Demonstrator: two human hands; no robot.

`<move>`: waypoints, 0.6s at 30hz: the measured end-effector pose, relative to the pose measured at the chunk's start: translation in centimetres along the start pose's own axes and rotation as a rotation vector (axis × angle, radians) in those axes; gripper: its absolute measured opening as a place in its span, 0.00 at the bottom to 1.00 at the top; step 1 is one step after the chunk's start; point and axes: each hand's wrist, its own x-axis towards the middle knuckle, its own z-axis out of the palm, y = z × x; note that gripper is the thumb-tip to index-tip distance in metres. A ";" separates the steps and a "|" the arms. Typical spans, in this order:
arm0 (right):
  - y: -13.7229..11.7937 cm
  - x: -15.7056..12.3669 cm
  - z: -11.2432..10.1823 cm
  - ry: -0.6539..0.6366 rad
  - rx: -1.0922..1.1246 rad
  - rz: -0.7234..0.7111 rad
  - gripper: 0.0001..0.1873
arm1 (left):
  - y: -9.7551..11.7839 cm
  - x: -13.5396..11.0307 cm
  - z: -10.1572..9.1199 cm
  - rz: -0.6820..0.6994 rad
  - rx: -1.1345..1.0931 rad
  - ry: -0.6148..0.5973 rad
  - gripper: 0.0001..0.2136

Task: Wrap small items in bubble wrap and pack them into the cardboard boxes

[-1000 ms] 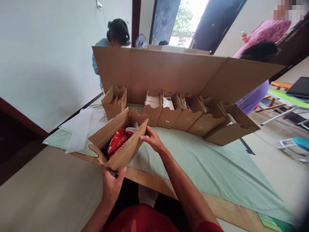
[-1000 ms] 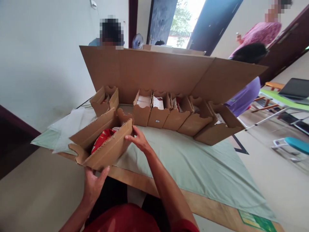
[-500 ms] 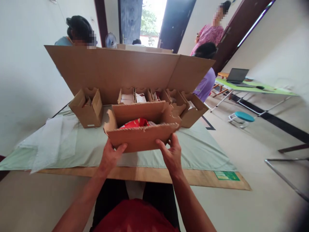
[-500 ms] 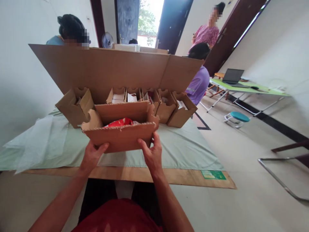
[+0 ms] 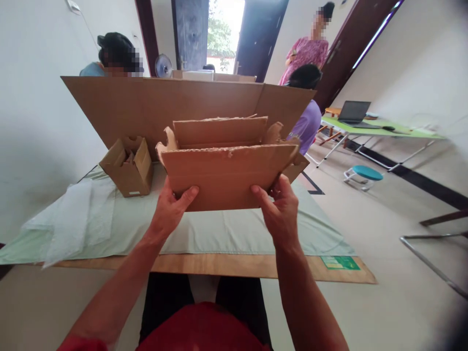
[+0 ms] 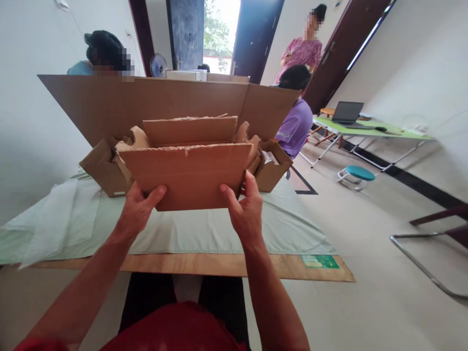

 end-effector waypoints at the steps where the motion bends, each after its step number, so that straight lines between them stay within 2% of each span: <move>1: 0.0 0.1 -0.1 0.017 -0.001 -0.001 0.22 | 0.3 0.1 0.0 0.000 0.002 -0.017 0.28; 4: 0.0 0.2 0.1 0.015 0.014 0.010 0.21 | 0.6 0.3 -0.3 -0.018 0.025 -0.039 0.28; 8: 0.0 0.5 1.4 -0.064 0.058 -0.025 0.20 | 0.5 0.4 -1.3 0.001 0.058 0.037 0.29; 10: 0.4 0.4 1.4 -0.049 0.050 -0.028 0.20 | 0.2 0.0 -1.2 -0.009 0.042 0.048 0.30; 13: 2.1 -0.7 -0.5 -0.008 -0.012 0.028 0.20 | -1.0 -1.8 0.4 -0.088 -0.005 0.015 0.31; 18: 6.5 -5.2 -4.6 -0.012 -0.159 0.183 0.19 | -4.8 -7.8 3.3 -0.230 0.059 -0.028 0.29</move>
